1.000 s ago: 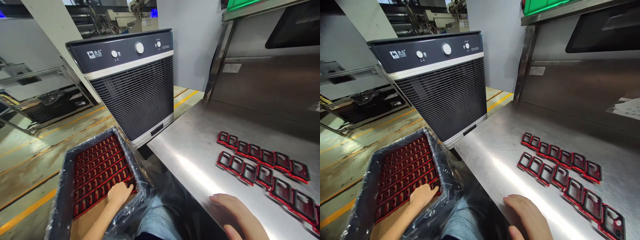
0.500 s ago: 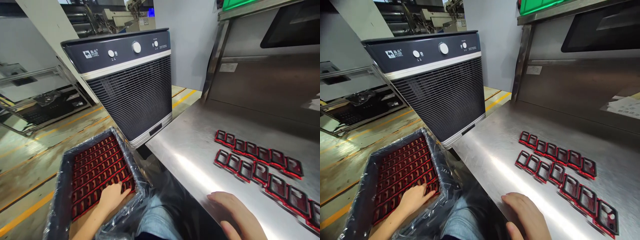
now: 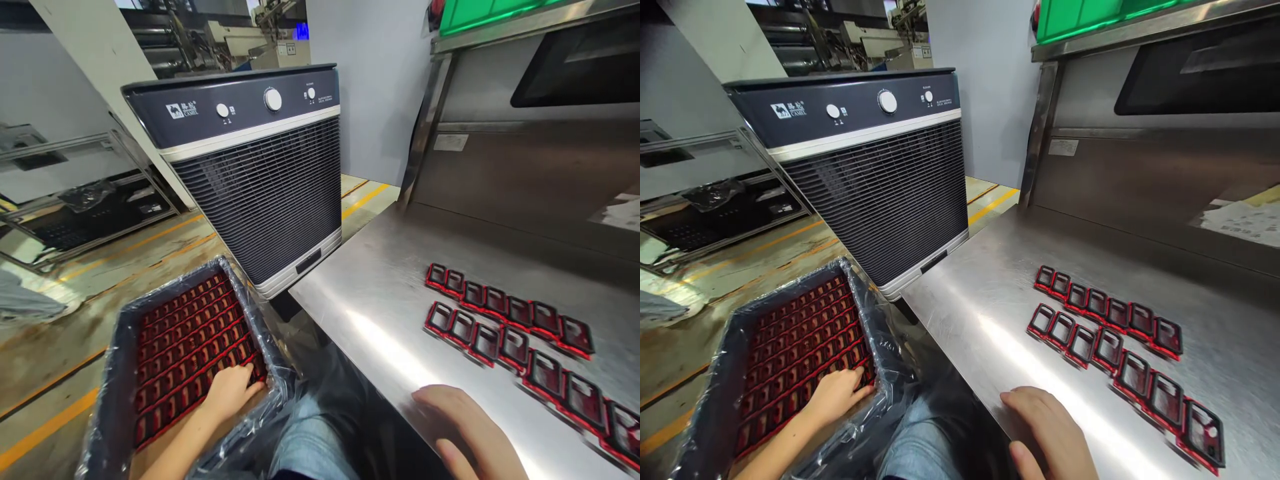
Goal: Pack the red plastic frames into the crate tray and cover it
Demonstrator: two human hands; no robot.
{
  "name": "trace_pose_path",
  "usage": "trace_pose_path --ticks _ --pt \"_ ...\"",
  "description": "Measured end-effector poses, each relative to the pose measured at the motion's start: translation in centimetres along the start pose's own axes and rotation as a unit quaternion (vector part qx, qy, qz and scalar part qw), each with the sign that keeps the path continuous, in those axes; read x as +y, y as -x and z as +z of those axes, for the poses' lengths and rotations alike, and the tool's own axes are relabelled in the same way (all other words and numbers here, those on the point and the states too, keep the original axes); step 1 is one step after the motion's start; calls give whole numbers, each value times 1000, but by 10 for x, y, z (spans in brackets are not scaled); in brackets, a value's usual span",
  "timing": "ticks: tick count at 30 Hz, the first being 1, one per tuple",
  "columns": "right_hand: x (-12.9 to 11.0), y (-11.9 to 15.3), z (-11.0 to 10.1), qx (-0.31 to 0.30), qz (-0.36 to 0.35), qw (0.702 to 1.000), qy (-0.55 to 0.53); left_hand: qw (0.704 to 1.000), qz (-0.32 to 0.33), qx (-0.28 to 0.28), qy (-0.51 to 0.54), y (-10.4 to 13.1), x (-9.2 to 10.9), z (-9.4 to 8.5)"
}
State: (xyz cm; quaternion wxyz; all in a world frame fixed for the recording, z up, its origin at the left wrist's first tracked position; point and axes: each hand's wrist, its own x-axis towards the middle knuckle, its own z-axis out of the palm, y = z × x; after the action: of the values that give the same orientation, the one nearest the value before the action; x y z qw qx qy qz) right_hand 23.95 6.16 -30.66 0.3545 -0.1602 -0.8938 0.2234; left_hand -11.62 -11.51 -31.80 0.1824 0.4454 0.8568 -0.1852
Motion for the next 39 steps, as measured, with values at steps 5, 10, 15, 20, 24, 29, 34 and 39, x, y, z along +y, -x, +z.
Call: trace_pose_path --ticks 5,10,15,20,24,29,34,39 --pt "0 -4 -1 5 -7 1000 -8 1000 -23 -13 -12 15 -13 -7" --pt "-2 -5 -2 -2 -4 1000 -29 998 -51 -37 -3 25 -23 -4" --pt "-3 -6 -2 2 -4 999 -32 996 -67 -38 32 21 -21 3" --pt "-3 -6 -2 -3 -6 1000 -26 995 -81 -35 52 16 -17 8" --pt "-4 -8 -2 -4 -10 1000 -15 994 -90 -41 55 16 -18 8" --pt "-6 -12 -3 5 -13 1000 -4 994 -87 -40 56 11 -28 -2" --pt "-7 -10 -3 12 -14 1000 -11 996 -70 -12 59 10 -21 -3" --pt "-7 -11 -3 4 -9 1000 -21 996 -73 -11 53 18 -7 10"
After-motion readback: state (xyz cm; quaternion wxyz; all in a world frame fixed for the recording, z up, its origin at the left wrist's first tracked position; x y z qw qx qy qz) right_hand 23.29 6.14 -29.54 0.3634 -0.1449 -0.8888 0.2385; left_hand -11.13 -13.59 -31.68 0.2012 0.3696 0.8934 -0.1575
